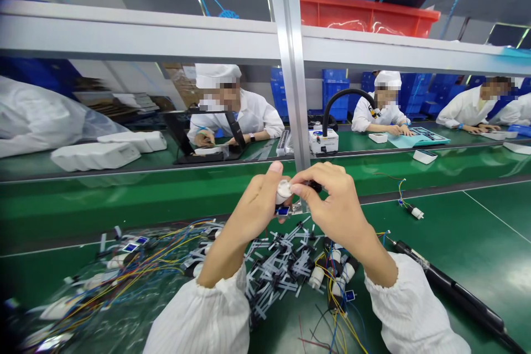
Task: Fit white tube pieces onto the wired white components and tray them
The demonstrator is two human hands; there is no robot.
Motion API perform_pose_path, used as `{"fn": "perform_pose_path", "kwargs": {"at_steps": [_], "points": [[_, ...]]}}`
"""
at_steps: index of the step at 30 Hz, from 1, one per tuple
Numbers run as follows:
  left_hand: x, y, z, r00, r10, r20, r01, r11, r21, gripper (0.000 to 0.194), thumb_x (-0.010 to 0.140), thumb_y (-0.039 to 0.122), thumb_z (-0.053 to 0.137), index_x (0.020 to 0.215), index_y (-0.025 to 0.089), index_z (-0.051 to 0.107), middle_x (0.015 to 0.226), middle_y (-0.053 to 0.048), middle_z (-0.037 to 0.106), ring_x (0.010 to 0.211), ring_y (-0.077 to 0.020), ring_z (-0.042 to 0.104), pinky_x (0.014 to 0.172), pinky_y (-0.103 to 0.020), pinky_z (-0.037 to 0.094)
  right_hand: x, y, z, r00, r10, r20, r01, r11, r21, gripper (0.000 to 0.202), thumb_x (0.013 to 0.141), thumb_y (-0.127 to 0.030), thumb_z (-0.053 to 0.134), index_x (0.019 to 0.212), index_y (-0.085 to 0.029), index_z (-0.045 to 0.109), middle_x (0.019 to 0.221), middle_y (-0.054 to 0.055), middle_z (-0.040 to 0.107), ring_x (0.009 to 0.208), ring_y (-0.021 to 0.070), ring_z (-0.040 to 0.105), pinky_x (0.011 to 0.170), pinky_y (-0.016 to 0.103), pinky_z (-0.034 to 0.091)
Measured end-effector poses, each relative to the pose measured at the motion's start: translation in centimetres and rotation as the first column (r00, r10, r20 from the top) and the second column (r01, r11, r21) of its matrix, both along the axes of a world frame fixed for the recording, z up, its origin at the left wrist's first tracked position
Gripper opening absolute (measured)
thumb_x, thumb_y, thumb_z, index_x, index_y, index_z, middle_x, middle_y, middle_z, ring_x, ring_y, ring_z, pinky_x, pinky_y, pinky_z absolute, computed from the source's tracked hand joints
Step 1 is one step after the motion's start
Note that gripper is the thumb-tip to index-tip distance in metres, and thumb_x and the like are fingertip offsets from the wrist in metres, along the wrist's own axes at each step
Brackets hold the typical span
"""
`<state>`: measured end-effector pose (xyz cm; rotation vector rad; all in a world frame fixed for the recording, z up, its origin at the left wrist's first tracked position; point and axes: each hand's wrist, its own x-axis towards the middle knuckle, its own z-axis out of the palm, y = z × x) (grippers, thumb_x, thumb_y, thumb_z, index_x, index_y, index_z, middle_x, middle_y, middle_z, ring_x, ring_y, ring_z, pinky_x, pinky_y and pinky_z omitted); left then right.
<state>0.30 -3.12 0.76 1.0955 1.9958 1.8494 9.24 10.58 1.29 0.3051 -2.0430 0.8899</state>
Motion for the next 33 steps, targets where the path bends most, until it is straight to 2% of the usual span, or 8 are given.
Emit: {"fn": "perform_pose_path", "kwargs": {"at_steps": [6, 11, 16, 19, 21, 26, 29, 33], "points": [[0.1, -0.2, -0.1, 0.977, 0.134, -0.166, -0.149, 0.986, -0.081, 0.067, 0.105, 0.063, 0.032, 0.055, 0.021, 0.045, 0.051, 0.000, 0.043, 0.046, -0.0129, 0.042, 0.045, -0.027, 0.033, -0.3, -0.5, -0.6, 0.992, -0.106, -0.069, 0.112, 0.990, 0.086, 0.018, 0.095, -0.010, 0.067, 0.083, -0.022, 0.069, 0.079, -0.001, 0.074, 0.078, 0.0189, 0.064, 0.081, 0.038, 0.043], [0.5, 0.2, 0.1, 0.941, 0.202, -0.270, -0.243, 0.961, -0.129, 0.063, 0.106, 0.057, 0.031, 0.054, 0.023, 0.038, 0.049, 0.000, 0.038, 0.048, -0.0140, 0.035, 0.051, -0.031, 0.025, -0.5, -0.9, -1.0, 0.968, -0.179, -0.176, 0.205, 0.968, 0.144, 0.023, 0.097, -0.006, 0.062, 0.081, -0.022, 0.065, 0.080, 0.000, 0.074, 0.078, 0.0190, 0.063, 0.080, 0.038, 0.042], [0.9, 0.2, 0.2, 0.780, 0.278, -0.560, -0.447, 0.874, -0.189, 0.058, 0.106, 0.038, 0.030, 0.050, 0.024, 0.026, 0.046, -0.001, 0.032, 0.046, -0.0150, 0.028, 0.060, -0.036, 0.016, -0.7, -1.2, -1.5, 0.968, -0.206, -0.143, 0.232, 0.951, 0.205, 0.027, 0.097, -0.002, 0.056, 0.079, -0.021, 0.062, 0.077, 0.000, 0.072, 0.075, 0.0186, 0.060, 0.079, 0.038, 0.040], [0.6, 0.3, 0.1, 0.695, 0.276, -0.664, -0.529, 0.821, -0.213, 0.058, 0.104, 0.034, 0.034, 0.048, 0.024, 0.023, 0.044, -0.002, 0.031, 0.045, -0.0158, 0.025, 0.062, -0.037, 0.012, -0.8, -1.0, -1.8, 0.974, -0.212, -0.076, 0.224, 0.951, 0.212, 0.027, 0.094, 0.000, 0.056, 0.078, -0.021, 0.062, 0.076, 0.000, 0.071, 0.073, 0.0187, 0.057, 0.077, 0.037, 0.039], [0.2, 0.4, 0.0, 0.696, 0.236, -0.678, -0.520, 0.817, -0.249, 0.058, 0.105, 0.033, 0.033, 0.048, 0.025, 0.025, 0.045, -0.002, 0.034, 0.046, -0.0166, 0.029, 0.062, -0.037, 0.013, -0.9, -0.5, -1.7, 0.982, -0.187, -0.003, 0.184, 0.961, 0.209, 0.025, 0.093, -0.001, 0.058, 0.078, -0.021, 0.063, 0.076, 0.000, 0.071, 0.073, 0.0186, 0.057, 0.077, 0.036, 0.039], [-0.5, -0.6, 0.2, 0.768, 0.161, -0.620, -0.427, 0.850, -0.308, 0.056, 0.107, 0.032, 0.029, 0.052, 0.025, 0.025, 0.047, -0.001, 0.035, 0.048, -0.0171, 0.034, 0.061, -0.036, 0.018, -0.7, 0.4, -1.1, 0.987, -0.011, 0.162, -0.010, 0.992, 0.127, 0.013, 0.095, -0.011, 0.065, 0.088, -0.022, 0.066, 0.081, -0.001, 0.071, 0.075, 0.0174, 0.063, 0.075, 0.032, 0.043], [-0.4, -1.5, 0.6, 0.783, 0.172, -0.598, -0.427, 0.847, -0.316, 0.055, 0.107, 0.033, 0.030, 0.052, 0.025, 0.022, 0.047, 0.001, 0.032, 0.047, -0.0167, 0.032, 0.062, -0.037, 0.017, -0.7, 0.2, -1.2, 0.996, 0.016, 0.089, -0.032, 0.985, 0.172, 0.011, 0.097, -0.010, 0.062, 0.092, -0.021, 0.063, 0.087, 0.001, 0.069, 0.079, 0.0167, 0.062, 0.075, 0.031, 0.044], [0.0, -1.8, 0.7, 0.782, 0.195, -0.592, -0.441, 0.844, -0.306, 0.055, 0.107, 0.032, 0.030, 0.053, 0.026, 0.022, 0.047, 0.001, 0.032, 0.048, -0.0169, 0.031, 0.063, -0.037, 0.016, -1.3, -0.4, -2.0, 0.996, -0.022, -0.082, 0.044, 0.961, 0.271, 0.020, 0.100, -0.005, 0.054, 0.090, -0.021, 0.060, 0.083, 0.001, 0.066, 0.077, 0.0168, 0.059, 0.077, 0.032, 0.042]]}}
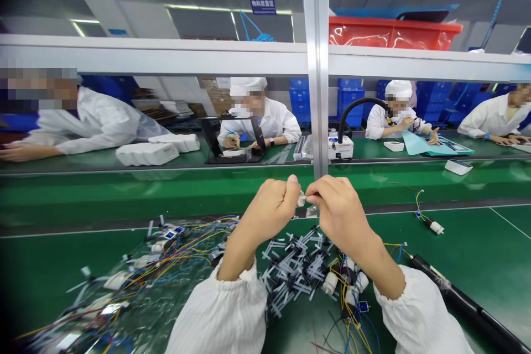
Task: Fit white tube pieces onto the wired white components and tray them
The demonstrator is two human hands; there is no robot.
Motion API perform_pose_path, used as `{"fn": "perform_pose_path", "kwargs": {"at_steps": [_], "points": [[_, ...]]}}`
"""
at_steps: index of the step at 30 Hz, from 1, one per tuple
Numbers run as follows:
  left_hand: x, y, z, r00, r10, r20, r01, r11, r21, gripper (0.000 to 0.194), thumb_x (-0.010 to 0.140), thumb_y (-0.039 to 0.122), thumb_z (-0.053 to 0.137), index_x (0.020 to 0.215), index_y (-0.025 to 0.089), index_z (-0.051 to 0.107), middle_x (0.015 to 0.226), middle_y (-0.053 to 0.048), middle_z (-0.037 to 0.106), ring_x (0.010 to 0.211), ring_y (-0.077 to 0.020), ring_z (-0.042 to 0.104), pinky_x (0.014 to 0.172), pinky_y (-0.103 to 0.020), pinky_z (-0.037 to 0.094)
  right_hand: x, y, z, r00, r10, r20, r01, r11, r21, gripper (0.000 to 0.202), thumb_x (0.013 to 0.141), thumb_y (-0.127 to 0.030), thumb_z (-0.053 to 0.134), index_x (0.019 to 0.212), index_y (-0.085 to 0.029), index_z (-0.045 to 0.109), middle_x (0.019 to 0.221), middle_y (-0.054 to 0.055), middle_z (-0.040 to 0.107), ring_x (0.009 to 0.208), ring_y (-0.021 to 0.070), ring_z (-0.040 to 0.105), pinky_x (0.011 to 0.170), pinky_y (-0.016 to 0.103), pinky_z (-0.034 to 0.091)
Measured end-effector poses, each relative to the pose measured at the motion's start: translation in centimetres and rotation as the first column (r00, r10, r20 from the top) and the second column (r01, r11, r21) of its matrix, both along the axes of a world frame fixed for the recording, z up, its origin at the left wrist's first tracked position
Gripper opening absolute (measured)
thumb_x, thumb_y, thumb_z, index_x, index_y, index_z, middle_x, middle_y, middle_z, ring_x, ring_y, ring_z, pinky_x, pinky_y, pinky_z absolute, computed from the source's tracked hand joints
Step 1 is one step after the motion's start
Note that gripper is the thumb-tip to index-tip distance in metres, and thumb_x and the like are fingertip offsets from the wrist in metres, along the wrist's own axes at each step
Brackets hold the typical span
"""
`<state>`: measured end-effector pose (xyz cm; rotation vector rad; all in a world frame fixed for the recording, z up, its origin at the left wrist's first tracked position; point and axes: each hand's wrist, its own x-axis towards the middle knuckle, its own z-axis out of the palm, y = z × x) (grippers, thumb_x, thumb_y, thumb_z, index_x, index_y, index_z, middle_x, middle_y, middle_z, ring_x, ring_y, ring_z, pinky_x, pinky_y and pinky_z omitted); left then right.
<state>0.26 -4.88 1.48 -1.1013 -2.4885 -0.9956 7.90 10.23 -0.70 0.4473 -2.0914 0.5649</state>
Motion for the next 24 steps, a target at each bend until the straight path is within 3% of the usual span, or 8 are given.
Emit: {"fn": "perform_pose_path", "kwargs": {"at_steps": [6, 12, 15, 18, 20, 21, 24], "points": [[0.3, 1.4, -0.4, 0.993, 0.072, -0.097, -0.072, 0.997, 0.003, 0.058, 0.108, 0.027, 0.031, 0.049, 0.025, 0.032, 0.052, -0.008, 0.056, 0.052, -0.0195, 0.048, 0.064, -0.038, 0.020, -1.0, 0.0, -0.8, 0.981, -0.084, -0.175, 0.092, 0.995, 0.038, 0.025, 0.098, 0.001, 0.050, 0.087, -0.020, 0.059, 0.078, 0.002, 0.066, 0.073, 0.0170, 0.058, 0.076, 0.033, 0.042], [0.7, 2.2, -0.4, 0.980, 0.121, -0.159, -0.143, 0.980, -0.138, 0.062, 0.108, 0.026, 0.029, 0.050, 0.021, 0.048, 0.058, -0.012, 0.065, 0.057, -0.0216, 0.058, 0.063, -0.038, 0.023, -0.6, 0.2, -0.7, 0.982, -0.140, -0.128, 0.152, 0.984, 0.092, 0.027, 0.097, 0.002, 0.049, 0.083, -0.018, 0.062, 0.075, 0.001, 0.063, 0.070, 0.0166, 0.055, 0.073, 0.032, 0.041], [0.7, 2.1, -0.4, 0.986, 0.105, -0.131, -0.125, 0.979, -0.163, 0.058, 0.107, 0.025, 0.029, 0.051, 0.022, 0.046, 0.059, -0.011, 0.064, 0.061, -0.0223, 0.058, 0.064, -0.037, 0.025, -0.2, 0.4, -0.4, 0.989, -0.136, -0.052, 0.140, 0.987, 0.081, 0.027, 0.096, 0.000, 0.050, 0.081, -0.018, 0.064, 0.072, 0.001, 0.062, 0.068, 0.0165, 0.054, 0.071, 0.032, 0.040], [0.4, 1.7, -0.5, 1.000, 0.015, -0.006, -0.016, 0.999, -0.033, 0.054, 0.107, 0.030, 0.030, 0.055, 0.023, 0.040, 0.055, -0.006, 0.056, 0.059, -0.0201, 0.054, 0.063, -0.035, 0.029, 0.1, 0.8, 0.4, 0.992, 0.030, 0.123, -0.016, 0.993, -0.116, 0.021, 0.096, -0.006, 0.058, 0.082, -0.019, 0.067, 0.073, 0.000, 0.067, 0.067, 0.0152, 0.059, 0.068, 0.030, 0.044], [0.2, 1.4, -0.7, 0.980, -0.119, 0.158, 0.097, 0.985, 0.140, 0.057, 0.109, 0.043, 0.028, 0.058, 0.022, 0.041, 0.053, -0.002, 0.051, 0.055, -0.0174, 0.052, 0.058, -0.031, 0.032, 0.5, 1.3, 1.1, 0.964, 0.166, 0.209, -0.100, 0.951, -0.293, 0.009, 0.097, -0.017, 0.067, 0.090, -0.020, 0.071, 0.081, 0.000, 0.072, 0.073, 0.0155, 0.065, 0.068, 0.028, 0.049], [0.1, 1.3, -0.8, 0.948, -0.198, 0.248, 0.140, 0.963, 0.231, 0.060, 0.109, 0.052, 0.028, 0.059, 0.022, 0.043, 0.052, -0.001, 0.049, 0.052, -0.0160, 0.051, 0.055, -0.030, 0.033, 0.7, 1.6, 1.4, 0.953, 0.201, 0.227, -0.111, 0.928, -0.355, 0.004, 0.096, -0.023, 0.070, 0.097, -0.021, 0.073, 0.087, 0.001, 0.075, 0.079, 0.0166, 0.069, 0.071, 0.028, 0.052], [-0.2, 1.5, -1.1, 0.812, -0.370, 0.451, 0.154, 0.882, 0.446, 0.067, 0.103, 0.071, 0.032, 0.064, 0.020, 0.050, 0.049, 0.001, 0.049, 0.041, -0.0118, 0.046, 0.043, -0.025, 0.031, 1.3, 2.8, 2.1, 0.969, 0.148, 0.199, -0.044, 0.893, -0.448, 0.020, 0.092, -0.034, 0.076, 0.109, -0.023, 0.076, 0.102, 0.004, 0.078, 0.093, 0.0201, 0.073, 0.072, 0.028, 0.057]]}}
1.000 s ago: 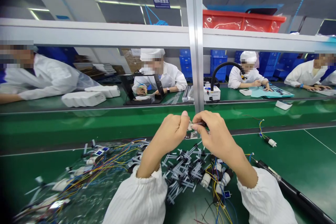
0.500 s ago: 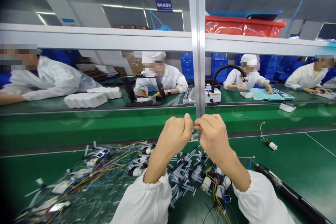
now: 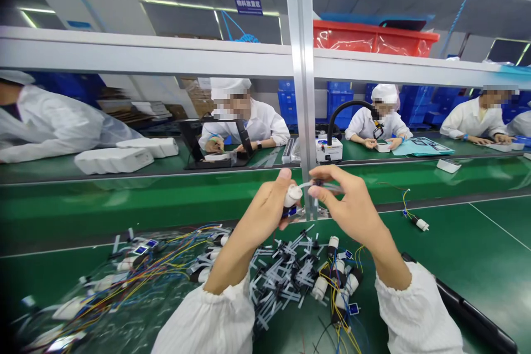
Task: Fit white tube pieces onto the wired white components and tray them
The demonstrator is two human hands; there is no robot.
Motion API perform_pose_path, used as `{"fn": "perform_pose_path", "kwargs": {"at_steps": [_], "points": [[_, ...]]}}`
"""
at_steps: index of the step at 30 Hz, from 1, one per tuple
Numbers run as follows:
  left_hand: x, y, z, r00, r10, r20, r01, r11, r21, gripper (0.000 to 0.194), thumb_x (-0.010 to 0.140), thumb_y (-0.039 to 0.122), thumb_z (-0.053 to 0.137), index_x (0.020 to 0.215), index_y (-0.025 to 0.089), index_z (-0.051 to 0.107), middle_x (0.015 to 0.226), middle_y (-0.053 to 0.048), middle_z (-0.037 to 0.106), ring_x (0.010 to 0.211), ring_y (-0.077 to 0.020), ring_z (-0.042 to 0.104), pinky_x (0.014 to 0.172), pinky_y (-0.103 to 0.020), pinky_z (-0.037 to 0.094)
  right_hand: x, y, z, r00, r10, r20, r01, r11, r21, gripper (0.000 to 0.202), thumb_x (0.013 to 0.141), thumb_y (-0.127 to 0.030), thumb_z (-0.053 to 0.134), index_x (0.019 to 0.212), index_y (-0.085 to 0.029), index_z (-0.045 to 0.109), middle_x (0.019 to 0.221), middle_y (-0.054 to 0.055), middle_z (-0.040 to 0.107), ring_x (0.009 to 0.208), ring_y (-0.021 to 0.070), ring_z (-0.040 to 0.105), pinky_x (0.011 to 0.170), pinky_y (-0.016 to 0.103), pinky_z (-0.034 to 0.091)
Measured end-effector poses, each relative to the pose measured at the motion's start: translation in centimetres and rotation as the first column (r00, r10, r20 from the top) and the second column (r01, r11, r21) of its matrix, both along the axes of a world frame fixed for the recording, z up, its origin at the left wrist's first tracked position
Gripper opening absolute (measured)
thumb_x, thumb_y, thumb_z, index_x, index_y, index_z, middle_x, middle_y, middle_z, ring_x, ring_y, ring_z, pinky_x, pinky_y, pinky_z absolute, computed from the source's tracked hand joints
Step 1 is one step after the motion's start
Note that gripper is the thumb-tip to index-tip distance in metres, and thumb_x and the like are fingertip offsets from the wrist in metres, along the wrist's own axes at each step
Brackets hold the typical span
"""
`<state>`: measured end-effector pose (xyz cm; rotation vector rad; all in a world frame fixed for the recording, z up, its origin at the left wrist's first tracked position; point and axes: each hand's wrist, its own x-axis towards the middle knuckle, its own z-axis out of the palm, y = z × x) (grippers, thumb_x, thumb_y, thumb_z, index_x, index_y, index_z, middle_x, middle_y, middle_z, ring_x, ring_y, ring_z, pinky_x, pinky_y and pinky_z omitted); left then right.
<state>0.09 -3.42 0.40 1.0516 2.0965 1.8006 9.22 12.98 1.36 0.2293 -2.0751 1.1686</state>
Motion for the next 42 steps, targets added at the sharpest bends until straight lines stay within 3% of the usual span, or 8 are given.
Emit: {"fn": "perform_pose_path", "kwargs": {"at_steps": [5, 12, 16, 20, 28, 33, 39, 42], "points": [[-0.4, 1.4, -0.2, 0.939, -0.169, 0.299, 0.106, 0.971, 0.215, 0.063, 0.085, 0.079, 0.063, 0.074, 0.017, 0.057, 0.058, 0.001, 0.056, 0.038, -0.0091, 0.048, 0.033, -0.019, 0.025, 0.0, 0.6, 0.2, 0.993, -0.086, -0.086, 0.064, 0.969, -0.238, 0.019, 0.086, -0.038, 0.081, 0.093, -0.020, 0.078, 0.079, 0.002, 0.075, 0.054, 0.0111, 0.060, 0.045, 0.022, 0.048], [-0.2, 2.6, -0.6, 0.739, -0.499, 0.452, 0.363, 0.861, 0.356, 0.069, 0.072, 0.076, 0.080, 0.088, 0.011, 0.065, 0.075, -0.002, 0.060, 0.053, -0.0091, 0.055, 0.042, -0.020, 0.038, -1.3, 0.0, -0.1, 0.970, -0.090, -0.227, -0.018, 0.901, -0.433, 0.027, 0.083, -0.034, 0.084, 0.102, -0.019, 0.073, 0.081, 0.001, 0.071, 0.067, 0.0121, 0.064, 0.051, 0.021, 0.055], [0.3, 2.5, -0.8, 0.792, -0.492, 0.361, 0.424, 0.869, 0.253, 0.058, 0.066, 0.050, 0.096, 0.095, 0.014, 0.062, 0.074, 0.004, 0.054, 0.055, -0.0056, 0.046, 0.048, -0.019, 0.034, -1.8, 0.4, -0.4, 0.953, -0.146, -0.264, -0.012, 0.855, -0.518, 0.040, 0.080, -0.031, 0.087, 0.115, -0.020, 0.068, 0.082, -0.001, 0.071, 0.068, 0.0121, 0.065, 0.052, 0.021, 0.053], [1.6, 2.4, -0.5, 0.851, -0.430, 0.302, 0.398, 0.903, 0.164, 0.052, 0.063, 0.033, 0.099, 0.093, 0.015, 0.060, 0.080, 0.004, 0.056, 0.066, -0.0071, 0.048, 0.059, -0.021, 0.039, -2.0, 0.6, -0.8, 0.943, -0.187, -0.274, 0.017, 0.852, -0.523, 0.027, 0.081, -0.032, 0.087, 0.100, -0.019, 0.073, 0.088, 0.002, 0.074, 0.072, 0.0133, 0.067, 0.054, 0.022, 0.053], [2.8, 2.2, 0.2, 0.768, -0.529, 0.361, 0.449, 0.847, 0.284, 0.049, 0.072, 0.038, 0.089, 0.104, 0.012, 0.062, 0.088, -0.002, 0.062, 0.060, -0.0076, 0.049, 0.057, -0.027, 0.036, -2.0, 1.1, -0.8, 0.809, -0.353, -0.470, 0.178, 0.909, -0.377, 0.014, 0.085, -0.026, 0.085, 0.094, -0.021, 0.076, 0.089, 0.001, 0.074, 0.084, 0.0175, 0.070, 0.075, 0.031, 0.059], [2.6, 2.6, -0.1, 0.818, -0.469, 0.333, 0.375, 0.874, 0.309, 0.044, 0.079, 0.041, 0.085, 0.105, 0.010, 0.065, 0.078, -0.002, 0.061, 0.064, -0.0098, 0.052, 0.061, -0.027, 0.038, -2.1, 1.6, -0.9, 0.793, -0.360, -0.492, 0.235, 0.925, -0.299, 0.014, 0.086, -0.028, 0.084, 0.098, -0.022, 0.078, 0.090, 0.001, 0.074, 0.084, 0.0190, 0.070, 0.079, 0.035, 0.059], [2.5, 3.6, -0.7, 0.864, -0.214, 0.456, -0.048, 0.866, 0.498, 0.049, 0.088, 0.035, 0.080, 0.123, 0.011, 0.055, 0.082, -0.005, 0.070, 0.065, -0.0122, 0.061, 0.062, -0.025, 0.044, -2.4, 2.3, -1.1, 0.801, -0.408, -0.438, 0.307, 0.908, -0.285, 0.018, 0.088, -0.032, 0.082, 0.103, -0.023, 0.081, 0.094, 0.004, 0.075, 0.082, 0.0197, 0.067, 0.082, 0.039, 0.058], [1.9, 4.0, -0.8, 0.869, -0.151, 0.472, -0.112, 0.868, 0.484, 0.037, 0.093, 0.032, 0.076, 0.115, 0.011, 0.055, 0.081, -0.006, 0.072, 0.064, -0.0122, 0.065, 0.060, -0.023, 0.047, -2.2, 2.1, -1.0, 0.820, -0.400, -0.410, 0.332, 0.915, -0.229, 0.016, 0.089, -0.034, 0.080, 0.101, -0.022, 0.081, 0.092, 0.004, 0.075, 0.078, 0.0188, 0.064, 0.077, 0.037, 0.056]]}}
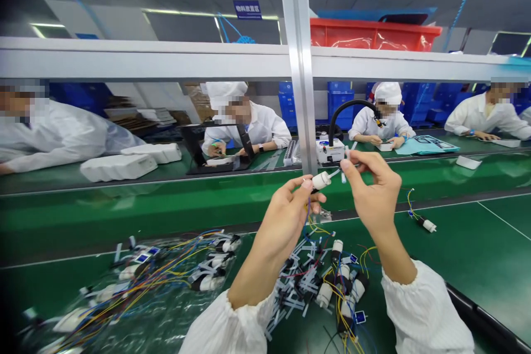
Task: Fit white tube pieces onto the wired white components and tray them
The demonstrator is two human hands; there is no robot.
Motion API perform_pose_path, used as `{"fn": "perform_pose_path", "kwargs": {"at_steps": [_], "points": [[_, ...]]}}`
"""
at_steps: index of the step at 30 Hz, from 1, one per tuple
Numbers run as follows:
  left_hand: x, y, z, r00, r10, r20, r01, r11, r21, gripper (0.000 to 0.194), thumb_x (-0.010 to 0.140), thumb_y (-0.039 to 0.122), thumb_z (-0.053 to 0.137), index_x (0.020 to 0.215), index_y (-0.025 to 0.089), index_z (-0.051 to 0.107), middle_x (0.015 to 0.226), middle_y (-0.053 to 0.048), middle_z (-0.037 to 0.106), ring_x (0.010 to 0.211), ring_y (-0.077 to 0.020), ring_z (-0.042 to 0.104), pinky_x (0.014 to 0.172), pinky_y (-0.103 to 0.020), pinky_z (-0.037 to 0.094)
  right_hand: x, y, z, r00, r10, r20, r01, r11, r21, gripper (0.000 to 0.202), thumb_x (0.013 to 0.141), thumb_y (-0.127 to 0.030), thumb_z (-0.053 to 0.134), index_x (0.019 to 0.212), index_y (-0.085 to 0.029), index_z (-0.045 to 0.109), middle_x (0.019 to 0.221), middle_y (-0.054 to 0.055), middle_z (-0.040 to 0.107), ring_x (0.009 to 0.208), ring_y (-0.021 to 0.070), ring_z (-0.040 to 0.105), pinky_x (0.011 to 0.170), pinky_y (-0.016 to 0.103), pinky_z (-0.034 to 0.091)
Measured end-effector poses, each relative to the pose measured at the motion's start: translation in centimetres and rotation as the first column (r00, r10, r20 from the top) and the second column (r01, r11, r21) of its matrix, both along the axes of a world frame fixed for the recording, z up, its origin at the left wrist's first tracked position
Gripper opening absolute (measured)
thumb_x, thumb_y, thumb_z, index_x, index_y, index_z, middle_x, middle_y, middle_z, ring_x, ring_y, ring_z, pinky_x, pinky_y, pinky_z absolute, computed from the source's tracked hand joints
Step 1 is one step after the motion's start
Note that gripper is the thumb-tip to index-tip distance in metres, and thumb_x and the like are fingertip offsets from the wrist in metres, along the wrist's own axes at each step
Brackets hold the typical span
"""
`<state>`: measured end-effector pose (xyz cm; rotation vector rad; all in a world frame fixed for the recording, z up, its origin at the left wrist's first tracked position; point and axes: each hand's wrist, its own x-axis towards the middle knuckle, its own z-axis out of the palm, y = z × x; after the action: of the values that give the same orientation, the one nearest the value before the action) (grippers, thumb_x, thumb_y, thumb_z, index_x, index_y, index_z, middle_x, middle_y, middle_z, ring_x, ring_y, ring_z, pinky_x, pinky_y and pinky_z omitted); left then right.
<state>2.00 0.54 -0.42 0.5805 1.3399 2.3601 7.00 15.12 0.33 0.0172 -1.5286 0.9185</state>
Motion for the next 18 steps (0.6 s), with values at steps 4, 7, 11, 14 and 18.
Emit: {"fn": "perform_pose_path", "kwargs": {"at_steps": [4, 7, 11, 14, 18], "points": [[-0.4, 0.1, -0.1, 0.997, -0.067, -0.025, 0.065, 0.993, -0.094, 0.019, 0.100, 0.027, 0.064, 0.106, 0.011, 0.055, 0.082, -0.008, 0.074, 0.070, -0.0171, 0.075, 0.065, -0.025, 0.056, 0.3, -0.5, 0.2, 1.000, 0.015, 0.020, -0.015, 1.000, 0.013, 0.012, 0.093, -0.033, 0.077, 0.098, -0.022, 0.080, 0.095, 0.004, 0.076, 0.081, 0.0190, 0.065, 0.078, 0.037, 0.055], [-0.4, -0.1, -0.4, 0.986, -0.156, -0.065, 0.140, 0.970, -0.196, 0.019, 0.101, 0.031, 0.063, 0.101, 0.015, 0.052, 0.080, -0.007, 0.074, 0.073, -0.0214, 0.077, 0.067, -0.030, 0.061, 0.4, -0.5, 0.3, 0.999, 0.044, 0.005, -0.044, 0.999, 0.010, 0.009, 0.094, -0.031, 0.075, 0.095, -0.023, 0.078, 0.094, 0.005, 0.074, 0.084, 0.0193, 0.067, 0.079, 0.036, 0.055], [-0.9, -0.8, -0.7, 0.964, -0.043, -0.264, -0.044, 0.948, -0.317, 0.019, 0.095, 0.029, 0.069, 0.095, 0.016, 0.056, 0.101, -0.011, 0.078, 0.067, -0.0133, 0.070, 0.061, -0.023, 0.054, 0.3, -0.1, 0.3, 0.996, 0.091, 0.019, -0.092, 0.995, 0.040, 0.010, 0.093, -0.032, 0.077, 0.092, -0.022, 0.076, 0.103, 0.007, 0.071, 0.098, 0.0216, 0.068, 0.081, 0.035, 0.057], [-1.3, -1.4, 0.0, 0.941, 0.054, -0.334, -0.139, 0.962, -0.237, 0.021, 0.090, 0.030, 0.073, 0.094, 0.017, 0.058, 0.098, -0.010, 0.080, 0.065, -0.0124, 0.068, 0.061, -0.023, 0.053, 0.4, 0.1, 0.4, 0.959, 0.263, 0.109, -0.257, 0.964, -0.066, 0.016, 0.094, -0.037, 0.076, 0.095, -0.021, 0.073, 0.111, 0.008, 0.075, 0.092, 0.0205, 0.073, 0.083, 0.036, 0.060], [-0.9, -2.4, 1.5, 0.956, 0.049, -0.289, -0.098, 0.983, -0.158, 0.032, 0.077, 0.033, 0.085, 0.094, 0.015, 0.064, 0.078, -0.005, 0.076, 0.054, -0.0145, 0.066, 0.051, -0.023, 0.049, 0.6, 0.0, 0.6, 0.872, 0.435, 0.223, -0.408, 0.899, -0.159, 0.023, 0.088, -0.041, 0.081, 0.092, -0.019, 0.074, 0.087, 0.004, 0.077, 0.067, 0.0164, 0.070, 0.066, 0.031, 0.059]]}}
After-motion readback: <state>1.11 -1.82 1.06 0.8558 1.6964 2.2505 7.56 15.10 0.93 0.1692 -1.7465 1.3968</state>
